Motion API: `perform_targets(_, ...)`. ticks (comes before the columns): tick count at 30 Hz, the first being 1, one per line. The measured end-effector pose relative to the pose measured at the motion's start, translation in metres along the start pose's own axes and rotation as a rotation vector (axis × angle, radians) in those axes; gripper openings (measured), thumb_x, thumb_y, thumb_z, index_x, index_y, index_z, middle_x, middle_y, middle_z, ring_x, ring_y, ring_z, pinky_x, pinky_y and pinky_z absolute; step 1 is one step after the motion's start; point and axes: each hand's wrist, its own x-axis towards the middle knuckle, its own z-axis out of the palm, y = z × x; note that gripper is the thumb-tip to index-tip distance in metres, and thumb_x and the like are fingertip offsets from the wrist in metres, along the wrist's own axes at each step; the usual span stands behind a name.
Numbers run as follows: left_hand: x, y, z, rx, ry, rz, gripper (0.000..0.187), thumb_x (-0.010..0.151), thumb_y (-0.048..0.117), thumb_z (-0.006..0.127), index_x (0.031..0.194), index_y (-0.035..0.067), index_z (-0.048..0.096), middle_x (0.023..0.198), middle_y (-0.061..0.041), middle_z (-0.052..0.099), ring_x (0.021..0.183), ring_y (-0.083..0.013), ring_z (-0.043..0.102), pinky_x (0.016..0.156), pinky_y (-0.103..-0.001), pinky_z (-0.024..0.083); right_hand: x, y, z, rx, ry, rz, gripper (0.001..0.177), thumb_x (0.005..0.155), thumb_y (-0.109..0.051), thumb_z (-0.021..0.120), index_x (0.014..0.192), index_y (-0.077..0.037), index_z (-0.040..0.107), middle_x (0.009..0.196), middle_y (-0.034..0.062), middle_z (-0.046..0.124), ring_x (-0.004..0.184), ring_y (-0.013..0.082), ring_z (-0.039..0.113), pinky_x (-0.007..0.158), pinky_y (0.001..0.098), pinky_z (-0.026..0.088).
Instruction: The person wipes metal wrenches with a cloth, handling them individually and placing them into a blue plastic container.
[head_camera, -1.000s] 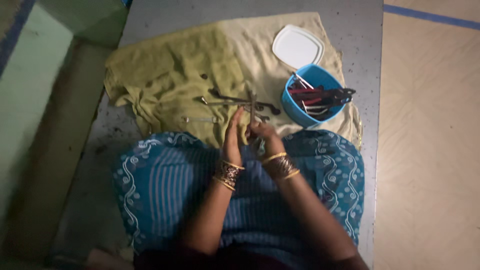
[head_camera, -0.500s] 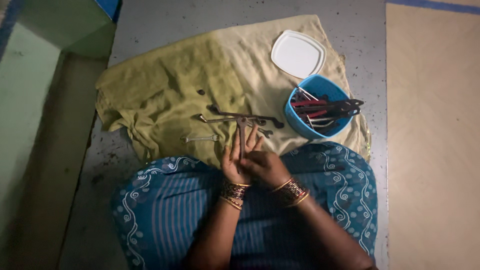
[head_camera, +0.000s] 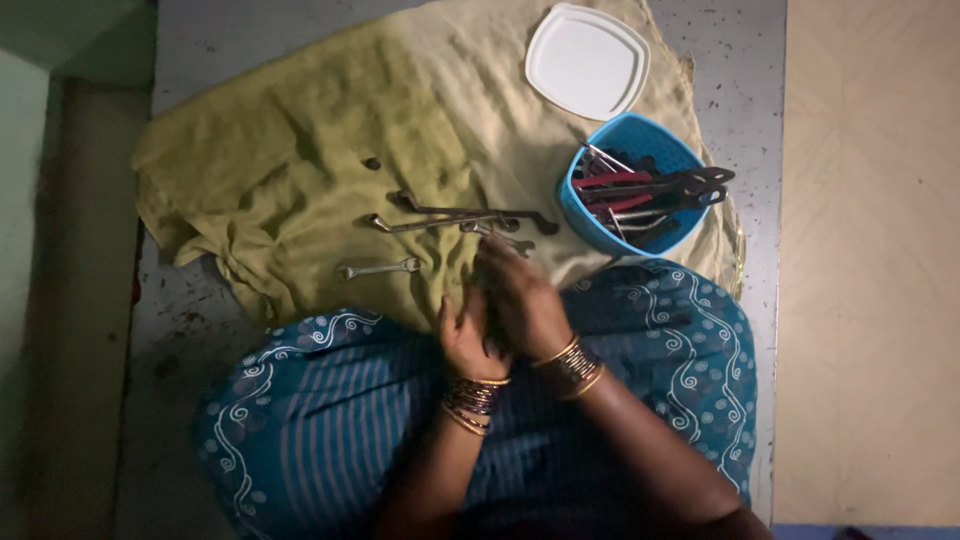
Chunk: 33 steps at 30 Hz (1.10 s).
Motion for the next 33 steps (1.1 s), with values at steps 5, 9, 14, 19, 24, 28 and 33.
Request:
perform_targets(5,0.018,0.036,0.017,0.169,-0.065,0.200,0.074,0.104,0.056,0.037,0.162,0.010,0.028,0.168,-0.019,0.030,0.153,-0.0344,0.032,0.126,-0.048,0.025,-0.010,-0.025,0.003,0.191,-0.329,0.181,0.042,0.086,-0.008,0.067,0.128,-0.007,0.069,0.125,0.0133,0.072,0.108,0.0289,0.072,0.090,0.0352,0.058)
perform_targets(9,0.026,0.046,0.036,0.436,-0.024,0.390,0.079,0.098,0.053,0.038,0.166,0.018,0.016,0.173,0.001,0.019,0.157,-0.0259,0.028,0.124,-0.051,0.025,-0.017,-0.027,-0.001,0.221,-0.266,-0.068,0.038,0.090,-0.005,0.065,0.127,-0.006,0.069,0.129,0.0146,0.071,0.112,0.0286,0.072,0.092,0.0366,0.059)
perform_targets(14,0.024,0.030,0.036,0.300,-0.100,0.202,0.080,0.103,0.053,0.041,0.168,0.016,0.016,0.172,-0.011,0.025,0.153,-0.0289,0.032,0.124,-0.048,0.025,-0.022,-0.009,0.011,-0.032,-0.171,-0.035,0.025,0.078,-0.004,0.070,0.101,-0.012,0.076,0.101,0.0093,0.076,0.091,0.0275,0.070,0.079,0.0369,0.059)
perform_targets(19,0.010,0.002,0.015,0.198,-0.014,0.016,0.084,0.105,0.056,0.041,0.165,0.002,0.021,0.165,-0.019,0.032,0.150,-0.0323,0.035,0.126,-0.044,0.024,0.005,0.006,-0.010,-0.133,0.206,-0.018,0.021,0.081,-0.005,0.072,0.102,-0.007,0.071,0.104,0.0128,0.068,0.094,0.0328,0.067,0.081,0.0403,0.056)
perform_targets(24,0.010,0.001,0.027,0.216,-0.057,0.006,0.087,0.103,0.059,0.040,0.165,0.000,0.022,0.166,-0.018,0.032,0.151,-0.0309,0.034,0.127,-0.042,0.023,0.003,0.010,-0.010,0.146,0.100,0.319,0.021,0.087,-0.008,0.073,0.108,-0.004,0.070,0.102,0.0122,0.067,0.082,0.0253,0.071,0.069,0.0330,0.057)
perform_targets(28,0.019,0.015,0.044,0.460,-0.054,0.139,0.085,0.101,0.058,0.037,0.164,0.003,0.023,0.169,-0.017,0.030,0.154,-0.0291,0.033,0.127,-0.041,0.025,-0.018,0.021,0.012,0.501,-0.104,0.511,0.029,0.085,-0.007,0.077,0.111,-0.004,0.065,0.098,0.0111,0.074,0.082,0.0182,0.073,0.071,0.0295,0.059)
perform_targets(33,0.027,0.025,0.033,0.485,0.018,0.116,0.083,0.102,0.060,0.037,0.164,0.007,0.023,0.167,-0.017,0.031,0.146,-0.0318,0.040,0.119,-0.045,0.033,-0.032,0.037,0.029,1.049,-0.169,0.728,0.035,0.084,-0.004,0.077,0.114,-0.002,0.058,0.100,0.0107,0.072,0.082,0.0176,0.070,0.069,0.0297,0.057)
